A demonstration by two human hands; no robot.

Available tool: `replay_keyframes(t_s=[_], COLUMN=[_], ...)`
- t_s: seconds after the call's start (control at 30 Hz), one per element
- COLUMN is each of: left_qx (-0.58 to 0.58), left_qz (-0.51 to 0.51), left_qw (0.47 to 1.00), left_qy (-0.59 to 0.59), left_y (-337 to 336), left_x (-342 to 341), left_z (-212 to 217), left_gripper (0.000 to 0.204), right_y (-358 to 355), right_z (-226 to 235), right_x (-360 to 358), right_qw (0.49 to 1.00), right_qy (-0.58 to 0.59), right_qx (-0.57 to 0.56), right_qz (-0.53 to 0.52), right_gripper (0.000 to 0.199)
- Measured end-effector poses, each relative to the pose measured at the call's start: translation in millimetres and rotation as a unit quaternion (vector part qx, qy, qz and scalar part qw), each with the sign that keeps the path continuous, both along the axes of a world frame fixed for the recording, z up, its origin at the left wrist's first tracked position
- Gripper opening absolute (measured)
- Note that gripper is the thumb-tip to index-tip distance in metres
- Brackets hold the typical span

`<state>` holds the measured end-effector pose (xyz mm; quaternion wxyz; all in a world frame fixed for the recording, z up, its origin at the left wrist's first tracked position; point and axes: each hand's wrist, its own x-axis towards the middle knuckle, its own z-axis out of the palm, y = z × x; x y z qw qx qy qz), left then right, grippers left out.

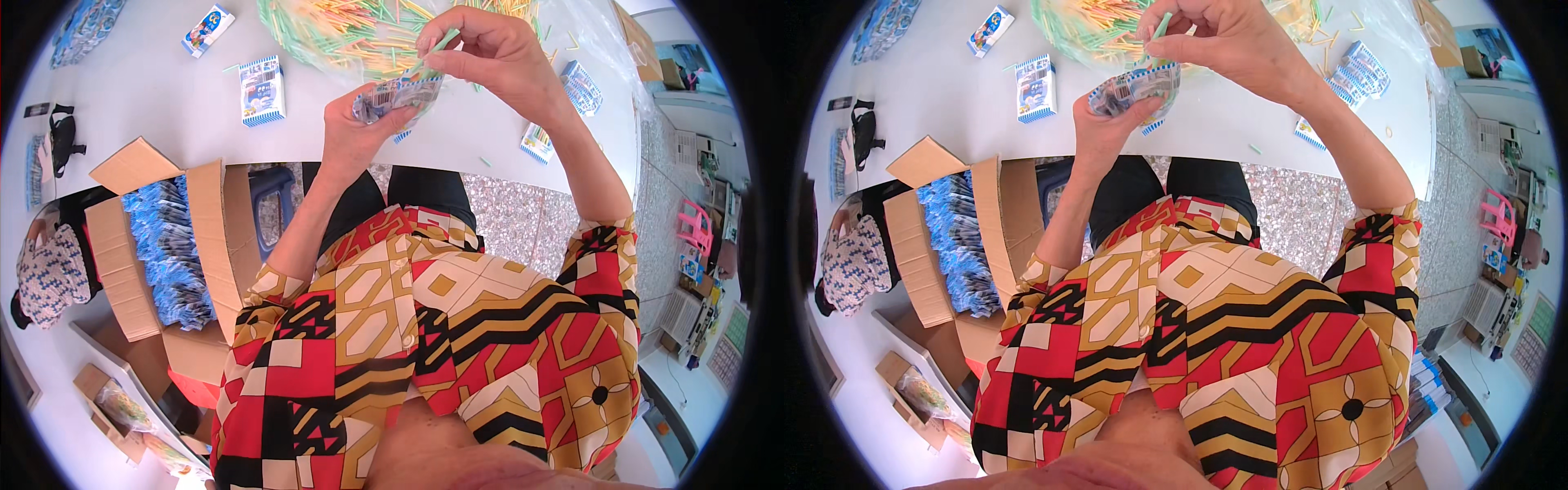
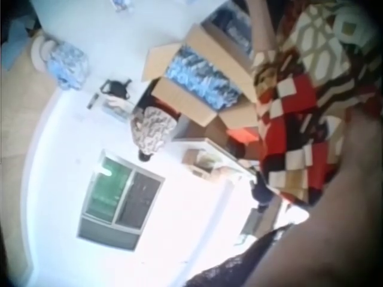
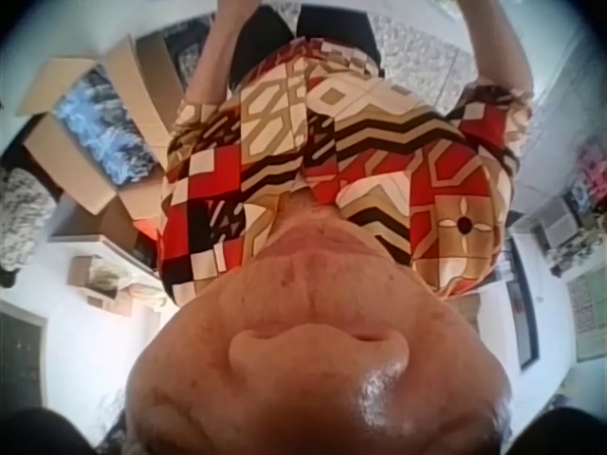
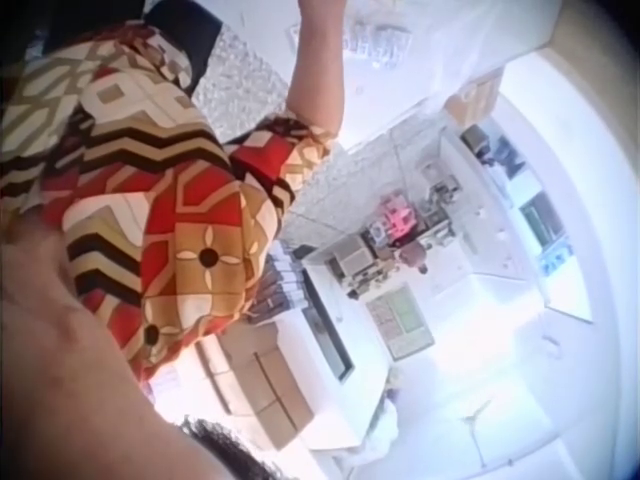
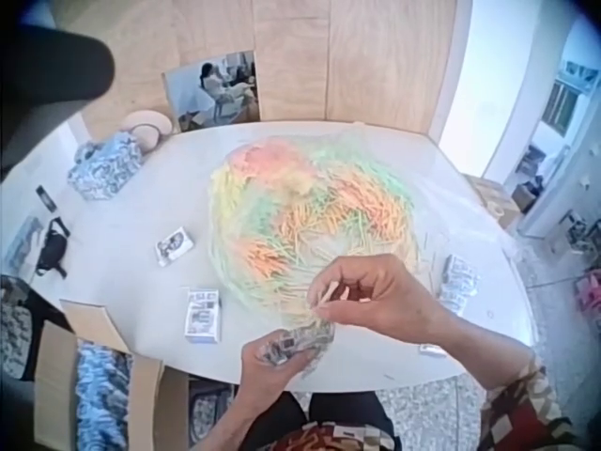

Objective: The person packages plastic sticks by taking them from plastic bags and placing them into cardboard boxes by hand.

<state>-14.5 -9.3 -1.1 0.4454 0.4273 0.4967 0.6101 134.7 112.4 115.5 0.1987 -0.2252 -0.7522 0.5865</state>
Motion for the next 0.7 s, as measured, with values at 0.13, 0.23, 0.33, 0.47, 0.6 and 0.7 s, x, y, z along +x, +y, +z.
replay_keyframes(t_s=[0.13, 0.23, 0.33, 0.47, 0.6, 0.7], left_qx=[0.002, 0.002, 0.003, 0.01, 0.008, 0.005], left_qz=[0.002, 0.008, 0.003, 0.014, 0.019, 0.024], left_qw=[1.0, 1.0, 1.0, 1.0, 1.0, 1.0], left_qy=[-0.015, -0.012, -0.011, -0.005, 0.002, -0.005], left_y=[0.9, -0.6, 1.4, 1.5, 1.4, 1.1], left_x=[-0.4, -1.7, -0.3, -1.9, -4.8, -5.4], left_z=[1.0, 1.8, 2.6, 4.4, 0.9, 2.9], left_gripper=[0.022, 0.022, 0.022, 0.021, 0.02, 0.02], right_y=[2.3, 1.4, 31.5, 16.3, -2.8, 1.9], right_z=[3.9, -0.4, -44.5, -30.1, -3.1, -10.9], right_x=[1.1, -2.2, -16.5, -13.7, -2.3, 0.1], right_qw=[0.997, 0.991, 0.87, 0.865, 0.978, 0.998], right_qy=[-0.05, -0.02, 0.329, 0.306, -0.001, 0.029], right_qx=[0.063, 0.129, 0.341, 0.374, 0.199, 0.042], right_qz=[0.008, 0.017, 0.138, 0.132, 0.067, 0.021], right_gripper=[0.011, 0.012, 0.014, 0.019, 0.032, 0.034])
